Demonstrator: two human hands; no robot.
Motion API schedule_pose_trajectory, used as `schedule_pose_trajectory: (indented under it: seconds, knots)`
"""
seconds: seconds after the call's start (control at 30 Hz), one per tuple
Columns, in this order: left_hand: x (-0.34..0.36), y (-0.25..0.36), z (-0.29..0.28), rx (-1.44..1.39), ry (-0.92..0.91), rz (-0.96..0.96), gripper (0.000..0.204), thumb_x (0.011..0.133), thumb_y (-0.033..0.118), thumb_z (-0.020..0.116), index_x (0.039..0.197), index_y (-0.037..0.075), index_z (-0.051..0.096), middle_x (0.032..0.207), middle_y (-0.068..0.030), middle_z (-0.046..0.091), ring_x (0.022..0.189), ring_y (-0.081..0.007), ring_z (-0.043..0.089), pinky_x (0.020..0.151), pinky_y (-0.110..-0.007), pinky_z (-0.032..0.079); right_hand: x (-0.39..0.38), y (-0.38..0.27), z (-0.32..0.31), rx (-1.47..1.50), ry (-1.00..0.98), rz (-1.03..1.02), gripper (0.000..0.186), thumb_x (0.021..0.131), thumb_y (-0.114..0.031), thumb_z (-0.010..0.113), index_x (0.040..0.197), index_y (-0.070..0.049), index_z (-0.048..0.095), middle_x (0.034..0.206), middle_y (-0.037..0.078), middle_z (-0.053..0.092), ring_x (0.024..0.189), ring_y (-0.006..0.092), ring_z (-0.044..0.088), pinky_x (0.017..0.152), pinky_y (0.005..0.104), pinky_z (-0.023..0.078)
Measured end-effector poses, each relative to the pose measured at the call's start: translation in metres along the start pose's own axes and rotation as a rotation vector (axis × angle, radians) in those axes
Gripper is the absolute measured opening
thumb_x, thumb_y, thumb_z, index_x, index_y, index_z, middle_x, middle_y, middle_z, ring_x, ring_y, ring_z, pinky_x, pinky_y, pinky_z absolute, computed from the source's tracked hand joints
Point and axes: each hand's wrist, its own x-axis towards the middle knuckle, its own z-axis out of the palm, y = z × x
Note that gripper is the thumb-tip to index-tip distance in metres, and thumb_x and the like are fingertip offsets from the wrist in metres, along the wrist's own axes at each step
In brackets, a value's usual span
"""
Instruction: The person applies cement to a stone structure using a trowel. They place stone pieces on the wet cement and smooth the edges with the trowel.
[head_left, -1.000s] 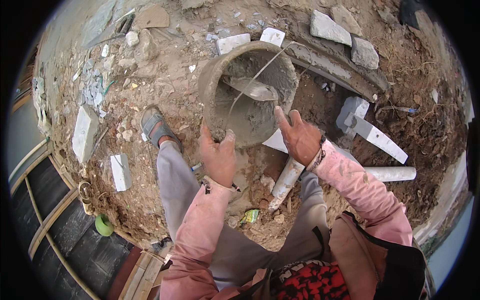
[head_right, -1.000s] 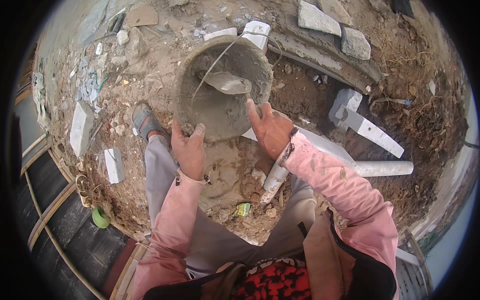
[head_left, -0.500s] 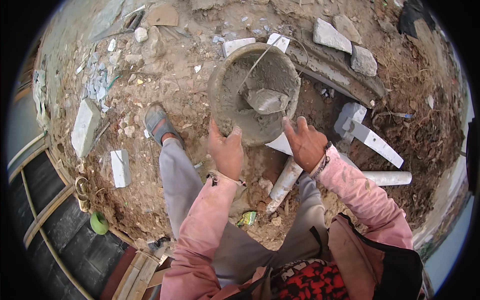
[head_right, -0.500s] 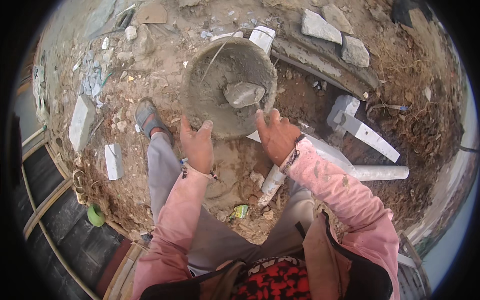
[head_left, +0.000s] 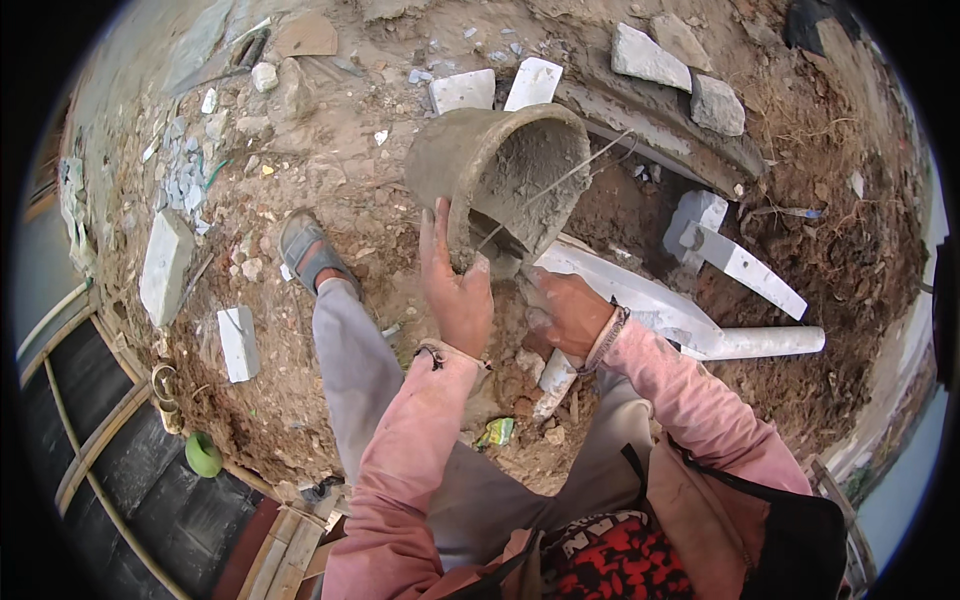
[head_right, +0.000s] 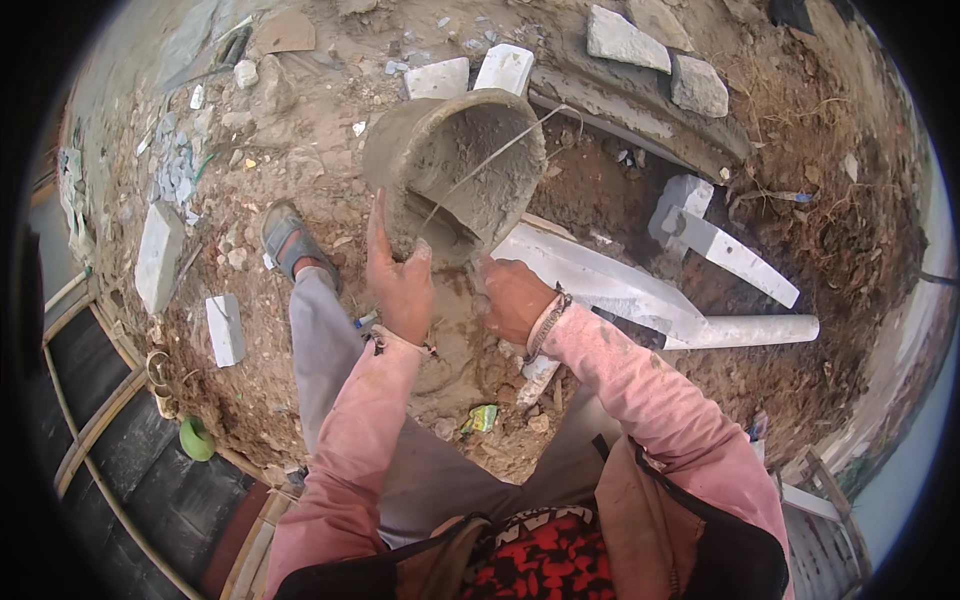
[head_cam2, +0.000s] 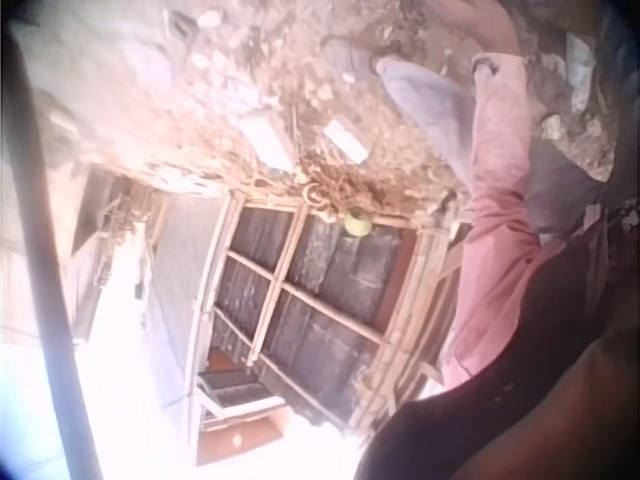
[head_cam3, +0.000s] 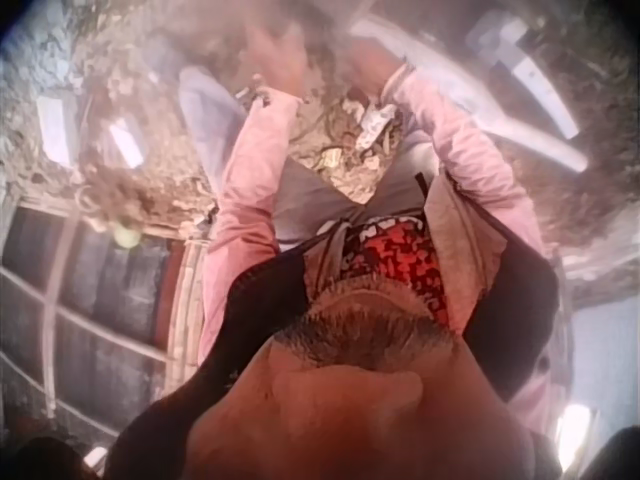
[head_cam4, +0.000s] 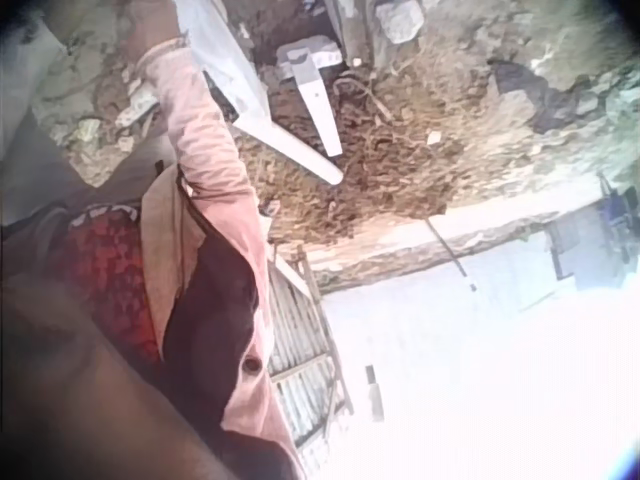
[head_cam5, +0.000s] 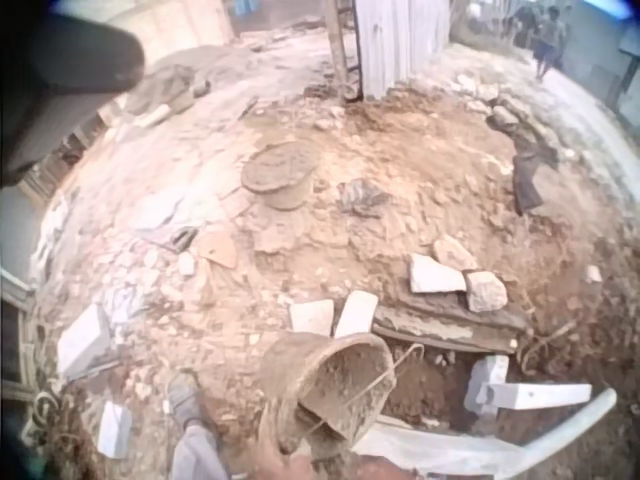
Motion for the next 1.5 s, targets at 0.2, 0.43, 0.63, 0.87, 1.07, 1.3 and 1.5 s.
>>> schedule_pose_trajectory:
  seconds: [0.2, 0.43, 0.63, 0.87, 1.07, 1.3, 1.5]
  knots:
    - [-0.004, -0.019, -0.002, -0.437, 0.019, -0.290, 0.056, 0.080, -0.006, 0.058, 0.134, -0.001, 0.044, 0.122, -0.0113, 0.056, 0.110, -0.0216, 0.055, 0.097, -0.031, 0.042, -0.018, 0.037, -0.055, 1.287, -0.274, 0.211, 0.056, 0.086, -0.009, 0.061, 0.138, -0.001, 0.041, 0.096, 0.014, 0.063, 0.063, 0.0138, 0.060, 0.050, 0.0261, 0.051]
    - [-0.001, -0.008, -0.003, -0.582, 0.044, -0.517, 0.056, 0.081, -0.003, 0.061, 0.134, 0.005, 0.043, 0.109, -0.0047, 0.059, 0.092, -0.0137, 0.057, 0.083, -0.027, 0.047, -0.102, 0.095, -0.113, 1.421, -0.250, 0.209, 0.062, 0.082, -0.009, 0.069, 0.137, 0.003, 0.042, 0.100, 0.016, 0.063, 0.060, 0.0135, 0.060, 0.048, 0.0241, 0.050]
    - [-0.013, -0.046, -0.029, 0.105, -0.180, -0.023, 0.040, 0.076, -0.001, 0.062, 0.116, 0.005, 0.058, 0.119, -0.0088, 0.059, 0.105, -0.0225, 0.058, 0.087, -0.033, 0.048, -0.162, 0.175, -0.190, 1.067, 0.079, 0.350, 0.064, 0.078, -0.012, 0.074, 0.133, 0.001, 0.046, 0.093, 0.011, 0.064, 0.057, 0.0099, 0.059, 0.047, 0.0224, 0.051]
    - [-0.026, -0.022, 0.010, -0.177, -0.009, -0.508, 0.043, 0.078, -0.004, 0.058, 0.119, 0.007, 0.049, 0.119, -0.0124, 0.052, 0.106, -0.0242, 0.054, 0.091, -0.037, 0.045, -0.144, 0.398, -0.245, -0.482, 0.360, 0.503, 0.048, 0.078, -0.017, 0.065, 0.125, -0.008, 0.058, 0.103, 0.013, 0.067, 0.090, 0.0272, 0.067, 0.079, 0.0401, 0.054]
    - [-0.027, -0.019, 0.021, -0.361, 0.000, -0.613, 0.046, 0.080, 0.000, 0.060, 0.123, 0.009, 0.043, 0.113, -0.0074, 0.052, 0.097, -0.0187, 0.056, 0.078, -0.034, 0.053, -0.136, 0.463, -0.230, -0.806, 0.279, 0.839, 0.041, 0.079, -0.010, 0.056, 0.120, -0.011, 0.058, 0.103, 0.016, 0.067, 0.096, 0.0355, 0.064, 0.082, 0.0441, 0.053]
    - [-0.023, -0.019, 0.026, -0.372, -0.001, -0.636, 0.073, 0.080, 0.001, 0.061, 0.141, 0.013, 0.023, 0.128, -0.0086, 0.045, 0.109, -0.0206, 0.051, 0.086, -0.034, 0.049, -0.150, 0.448, -0.233, -0.835, 0.264, 0.923, 0.024, 0.080, -0.008, 0.055, 0.103, -0.007, 0.060, 0.102, 0.019, 0.066, 0.097, 0.0346, 0.065, 0.080, 0.0443, 0.054]
    - [-0.028, -0.040, -0.002, -0.018, -0.068, -0.428, 0.046, 0.081, -0.001, 0.058, 0.123, 0.008, 0.042, 0.119, -0.0104, 0.050, 0.104, -0.0224, 0.053, 0.084, -0.038, 0.050, -0.144, 0.431, -0.220, -0.702, 0.411, 1.021, 0.032, 0.081, -0.014, 0.059, 0.112, -0.006, 0.062, 0.105, 0.021, 0.066, 0.099, 0.0367, 0.064, 0.083, 0.0439, 0.053]
